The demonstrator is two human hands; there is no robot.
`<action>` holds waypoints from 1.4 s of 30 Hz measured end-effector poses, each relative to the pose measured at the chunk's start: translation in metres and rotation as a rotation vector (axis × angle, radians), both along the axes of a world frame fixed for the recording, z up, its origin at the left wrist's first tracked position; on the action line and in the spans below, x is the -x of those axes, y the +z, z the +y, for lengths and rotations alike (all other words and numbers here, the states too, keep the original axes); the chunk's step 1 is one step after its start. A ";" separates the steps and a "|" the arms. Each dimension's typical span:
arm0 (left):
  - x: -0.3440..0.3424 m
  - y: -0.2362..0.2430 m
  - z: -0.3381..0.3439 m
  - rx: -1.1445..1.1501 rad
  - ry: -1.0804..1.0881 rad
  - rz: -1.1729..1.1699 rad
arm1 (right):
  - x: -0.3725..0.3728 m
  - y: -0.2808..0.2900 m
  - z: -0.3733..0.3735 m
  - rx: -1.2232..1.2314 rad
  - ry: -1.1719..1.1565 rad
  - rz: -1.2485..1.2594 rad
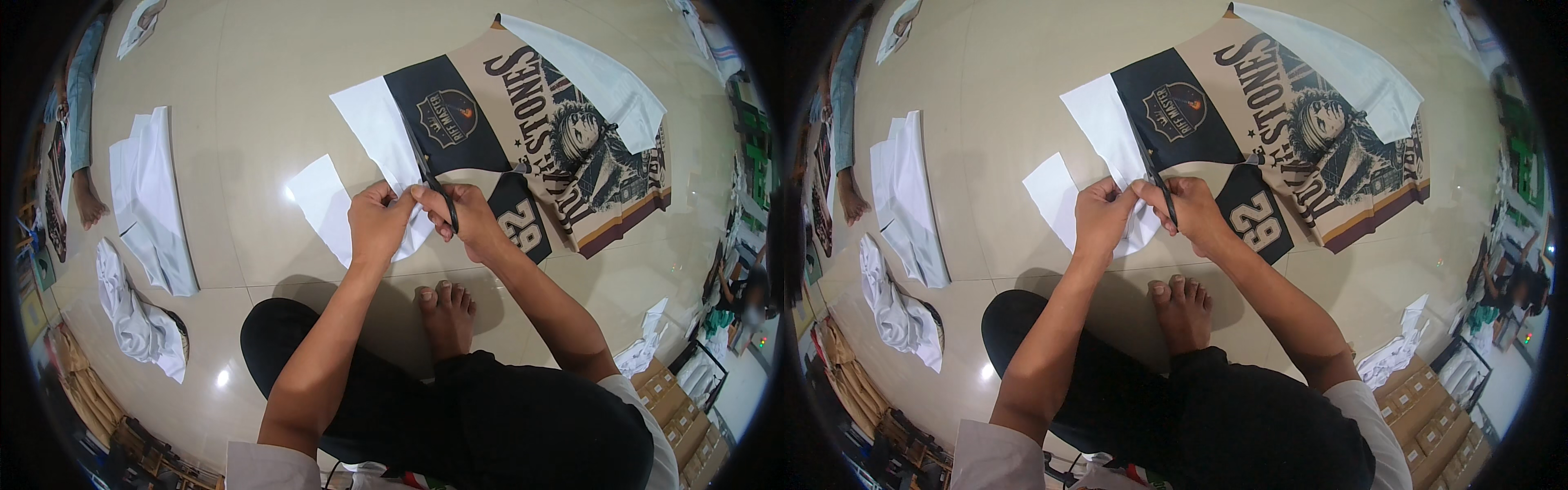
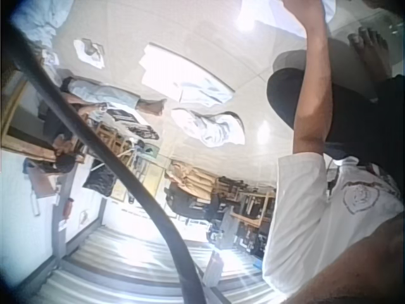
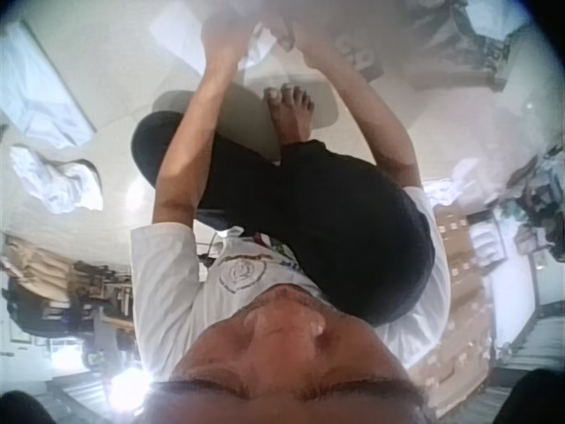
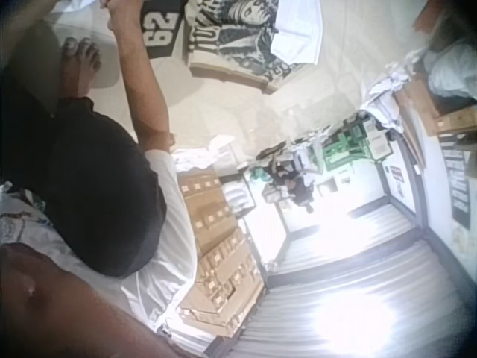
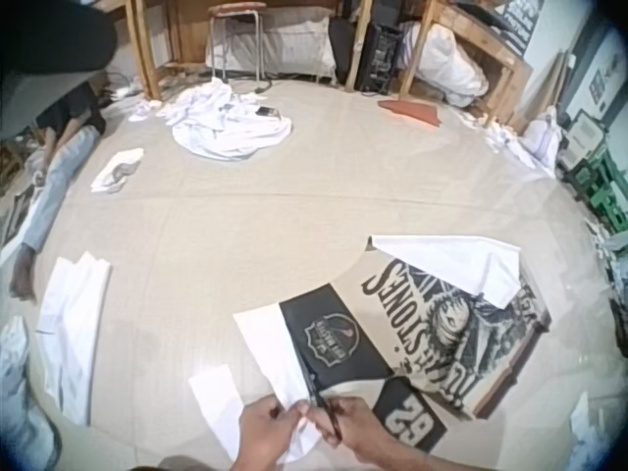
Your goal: The person sits on the floor and uses scissors to cut a white fabric sheet, following a printed graphic template as a guide. They trim the edges of the fabric and then cut a straight line down the center of the sheet.
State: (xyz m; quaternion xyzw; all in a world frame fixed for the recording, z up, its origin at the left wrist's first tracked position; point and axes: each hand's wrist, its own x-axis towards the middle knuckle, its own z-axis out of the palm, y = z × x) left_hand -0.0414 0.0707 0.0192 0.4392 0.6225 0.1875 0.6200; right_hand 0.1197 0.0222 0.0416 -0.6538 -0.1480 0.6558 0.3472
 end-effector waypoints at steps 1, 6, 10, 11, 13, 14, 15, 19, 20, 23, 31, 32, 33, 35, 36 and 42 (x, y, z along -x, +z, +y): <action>0.000 0.000 0.000 0.006 -0.009 0.011 | 0.001 0.000 0.002 -0.001 -0.015 -0.003; 0.000 0.001 0.000 -0.008 -0.017 0.028 | 0.002 0.000 0.009 0.013 -0.043 0.000; 0.000 0.001 -0.001 -0.003 -0.003 0.016 | 0.001 -0.003 0.009 -0.011 -0.047 0.012; 0.000 0.001 0.000 0.001 -0.005 0.020 | 0.001 -0.003 0.009 -0.023 -0.049 0.018; -0.001 0.001 0.000 -0.011 -0.009 0.026 | 0.001 -0.004 0.008 -0.023 -0.046 0.016; -0.001 0.001 0.000 -0.006 -0.013 0.036 | 0.001 -0.004 0.008 -0.026 -0.044 0.011; -0.001 0.001 0.000 -0.011 -0.011 0.030 | 0.001 -0.004 0.008 -0.025 -0.042 0.014; -0.001 0.001 -0.001 0.001 -0.002 0.023 | 0.000 -0.003 0.009 -0.014 -0.028 0.003; -0.001 0.001 -0.001 0.004 0.003 0.022 | 0.000 -0.003 0.010 -0.006 -0.023 -0.003; -0.002 0.001 -0.001 0.004 0.017 0.006 | -0.002 -0.001 0.015 0.005 -0.003 0.002; -0.001 0.001 -0.001 0.011 0.002 0.021 | -0.001 0.002 0.025 -0.063 -0.028 0.028; -0.001 0.001 0.000 0.019 0.000 0.026 | -0.001 0.002 0.025 -0.080 -0.040 0.031; -0.001 0.002 0.000 0.015 0.000 0.027 | -0.001 0.002 0.025 -0.088 -0.036 0.037; -0.001 0.003 0.000 0.016 -0.004 0.038 | -0.002 0.001 0.025 -0.109 -0.027 0.045; -0.001 0.003 0.000 0.009 -0.008 0.042 | -0.002 0.001 0.024 -0.098 -0.011 0.039; -0.001 0.005 0.001 0.012 -0.011 0.038 | -0.002 -0.003 0.026 -0.068 -0.028 0.028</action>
